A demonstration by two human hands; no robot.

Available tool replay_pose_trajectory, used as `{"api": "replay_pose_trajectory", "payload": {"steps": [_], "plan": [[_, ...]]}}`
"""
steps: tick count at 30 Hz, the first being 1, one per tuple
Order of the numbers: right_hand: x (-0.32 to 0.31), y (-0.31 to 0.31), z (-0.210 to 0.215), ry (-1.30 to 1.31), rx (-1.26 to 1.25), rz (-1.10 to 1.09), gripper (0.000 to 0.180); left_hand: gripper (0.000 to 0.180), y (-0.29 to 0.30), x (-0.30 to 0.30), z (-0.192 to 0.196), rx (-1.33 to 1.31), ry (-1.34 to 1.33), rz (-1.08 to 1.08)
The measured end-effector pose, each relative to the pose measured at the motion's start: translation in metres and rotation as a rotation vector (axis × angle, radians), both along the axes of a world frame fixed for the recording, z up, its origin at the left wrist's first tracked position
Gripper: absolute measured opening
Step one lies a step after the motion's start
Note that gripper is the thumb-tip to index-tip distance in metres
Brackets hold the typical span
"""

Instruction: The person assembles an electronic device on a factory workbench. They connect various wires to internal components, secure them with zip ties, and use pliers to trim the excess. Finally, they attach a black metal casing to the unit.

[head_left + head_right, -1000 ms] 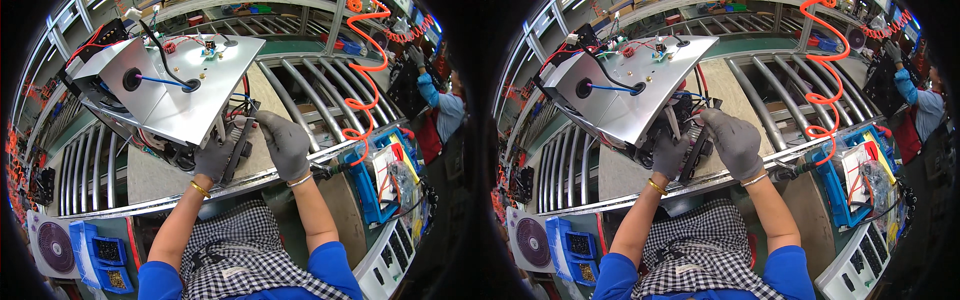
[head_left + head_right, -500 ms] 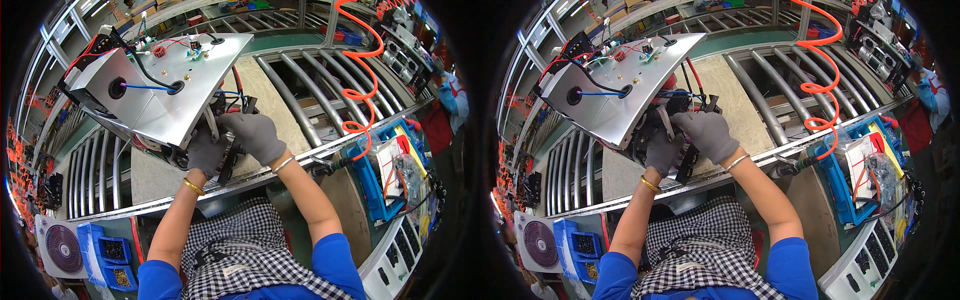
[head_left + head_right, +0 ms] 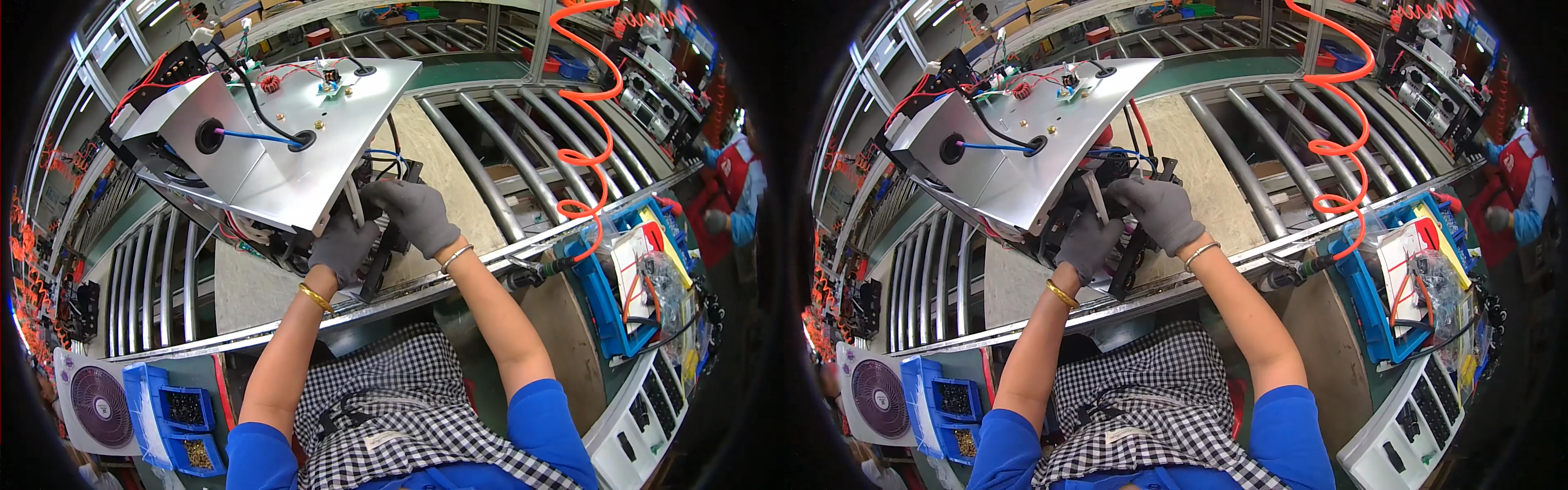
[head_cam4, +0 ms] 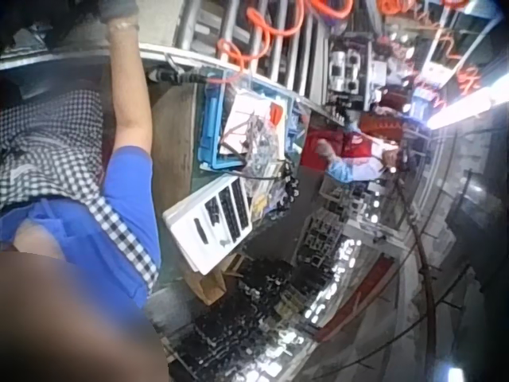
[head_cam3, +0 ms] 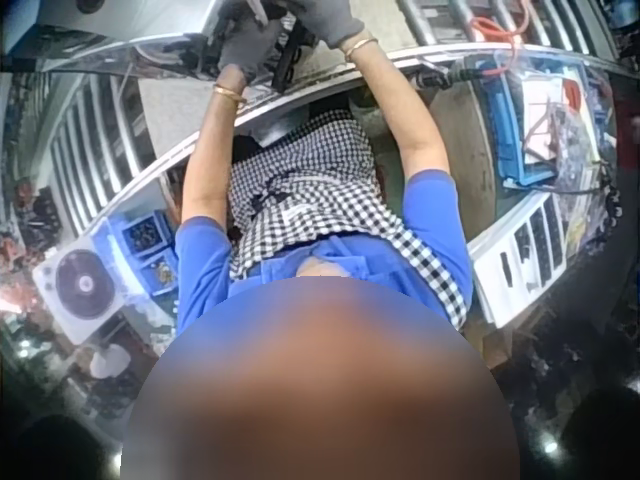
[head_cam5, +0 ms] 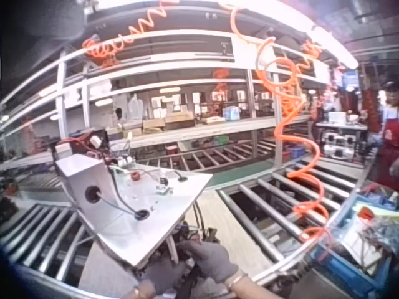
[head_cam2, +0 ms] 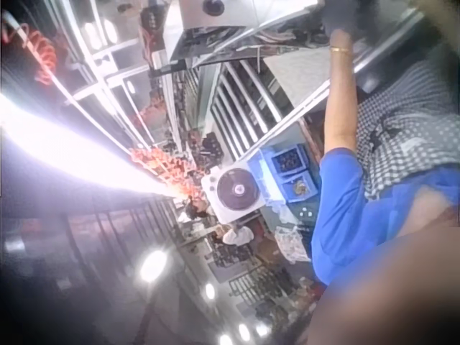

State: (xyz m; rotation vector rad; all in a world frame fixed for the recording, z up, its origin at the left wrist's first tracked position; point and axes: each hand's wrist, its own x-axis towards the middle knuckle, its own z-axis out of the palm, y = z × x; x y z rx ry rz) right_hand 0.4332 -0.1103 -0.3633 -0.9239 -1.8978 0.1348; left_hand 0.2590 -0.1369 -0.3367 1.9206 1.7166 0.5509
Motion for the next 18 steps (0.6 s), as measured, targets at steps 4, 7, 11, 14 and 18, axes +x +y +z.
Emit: {"api": "replay_pose_trajectory", "payload": {"steps": [4, 7, 11, 14, 18], "plan": [[-0.002, -0.001, 0.004, -0.002, -0.064, -0.01, 0.018, 0.058, 0.004, -0.001, -0.003, -0.021, -0.018, -0.024], [-0.003, -0.002, 0.003, -0.006, -0.018, -0.008, 0.021, 0.048, -0.003, -0.001, 0.004, -0.031, -0.162, -0.003], [-0.006, -0.005, -0.004, 0.058, -0.037, -0.023, 0.026, 0.038, -0.002, -0.009, -0.004, -0.34, -0.679, -0.077], [-0.006, -0.01, -0.009, 0.145, 0.018, -0.071, 0.028, 0.034, -0.003, -0.011, -0.006, -0.557, -0.942, -0.101], [0.011, -0.02, -0.019, 0.081, 0.005, -0.091, 0.027, 0.037, 0.001, -0.015, -0.015, -0.591, -1.005, -0.199]]}}
